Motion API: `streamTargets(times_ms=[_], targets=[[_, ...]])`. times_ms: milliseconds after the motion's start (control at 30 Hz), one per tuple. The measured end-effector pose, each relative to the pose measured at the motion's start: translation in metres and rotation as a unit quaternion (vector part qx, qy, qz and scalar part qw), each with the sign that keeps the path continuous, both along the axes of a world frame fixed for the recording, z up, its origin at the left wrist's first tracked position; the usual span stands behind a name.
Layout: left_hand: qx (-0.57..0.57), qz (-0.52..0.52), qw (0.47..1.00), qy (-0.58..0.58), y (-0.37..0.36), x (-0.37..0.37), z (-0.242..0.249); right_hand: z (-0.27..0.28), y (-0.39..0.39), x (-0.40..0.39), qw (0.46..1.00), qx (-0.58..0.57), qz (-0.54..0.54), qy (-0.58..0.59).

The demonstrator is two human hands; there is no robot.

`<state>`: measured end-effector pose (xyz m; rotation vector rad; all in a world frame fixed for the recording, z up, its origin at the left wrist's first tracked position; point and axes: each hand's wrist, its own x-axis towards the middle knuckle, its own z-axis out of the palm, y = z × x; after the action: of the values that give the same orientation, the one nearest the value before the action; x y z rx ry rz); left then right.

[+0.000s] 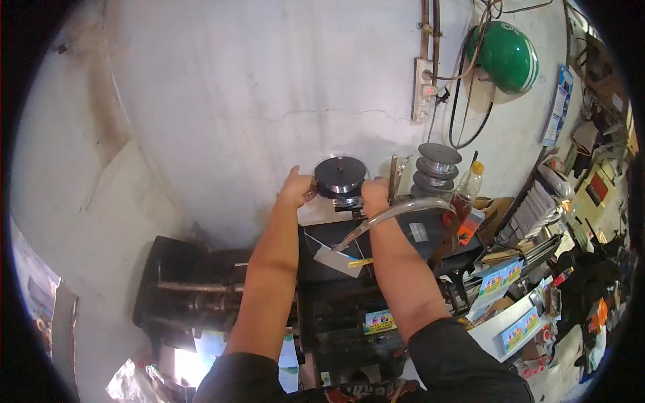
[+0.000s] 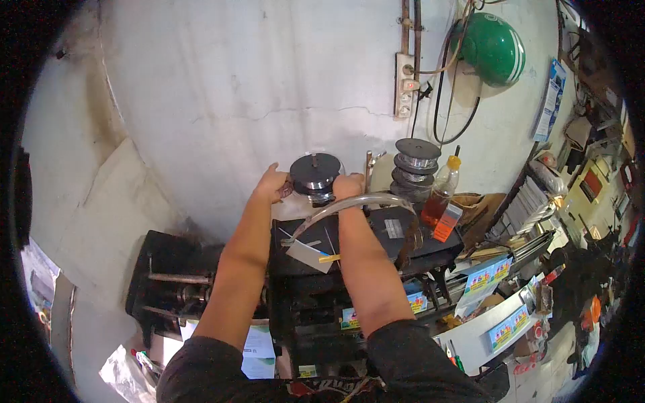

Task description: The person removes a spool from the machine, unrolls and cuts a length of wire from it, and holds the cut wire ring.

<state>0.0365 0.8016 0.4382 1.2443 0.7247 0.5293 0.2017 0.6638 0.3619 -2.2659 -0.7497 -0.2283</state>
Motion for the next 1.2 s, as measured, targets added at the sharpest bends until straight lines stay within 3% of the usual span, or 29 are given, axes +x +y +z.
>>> streamTargets(times_ms=[67,133,200,300,333,467,633,733,800,933,1000,1067,1100,1167,1200], targets=[[-0.014,-0.008,1.0,0.004,0.008,-0.002,0.0,0.017,-0.007,-0.008,0.974,-0.196,0.042,-0.105],[-0.028,-0.019,0.999,0.006,0.01,0.001,-0.004,0.018,-0.002,-0.006,0.984,-0.164,0.029,-0.069],[-0.019,-0.023,0.999,0.011,0.012,0.002,-0.004,0.023,0.0,-0.01,1.0,-0.01,0.003,0.022],[-0.011,0.002,0.998,-0.061,0.012,0.004,-0.007,0.039,-0.01,-0.015,0.974,-0.207,0.028,-0.089],[-0.019,-0.002,0.997,-0.071,0.021,0.007,-0.014,0.038,-0.011,-0.013,0.967,-0.225,0.031,-0.116],[-0.129,-0.118,0.983,-0.061,0.072,0.025,-0.039,0.046,-0.02,-0.01,0.973,-0.196,0.049,-0.114],[-0.049,0.019,0.996,-0.067,0.022,0.019,0.0,0.042,-0.005,0.001,0.952,-0.217,0.058,-0.205],[0.043,0.057,0.993,-0.09,0.016,0.01,-0.001,0.019,0.001,0.008,0.938,-0.136,0.034,-0.318],[-0.024,-0.002,0.998,-0.066,0.018,0.011,-0.005,0.006,0.013,0.028,0.983,-0.024,0.086,-0.163],[0.021,-0.105,0.994,0.01,0.03,0.015,-0.008,-0.01,0.014,0.033,0.987,0.131,0.089,0.035],[0.026,-0.081,0.996,0.021,0.026,0.016,-0.004,-0.002,0.008,0.028,0.992,-0.017,0.107,-0.068],[-0.018,-0.04,0.999,0.003,0.018,0.014,0.008,0.009,0.007,0.025,0.983,-0.089,0.111,-0.119],[-0.066,0.004,0.998,-0.013,0.009,0.008,0.013,0.004,0.012,0.027,0.991,-0.059,0.105,-0.06],[-0.048,0.004,0.999,0.006,0.001,0.006,0.022,0.019,0.008,0.017,0.994,-0.03,0.102,-0.004],[-0.031,0.004,0.999,0.026,0.001,0.006,0.023,0.046,-0.013,-0.007,0.986,-0.124,0.107,-0.045]])
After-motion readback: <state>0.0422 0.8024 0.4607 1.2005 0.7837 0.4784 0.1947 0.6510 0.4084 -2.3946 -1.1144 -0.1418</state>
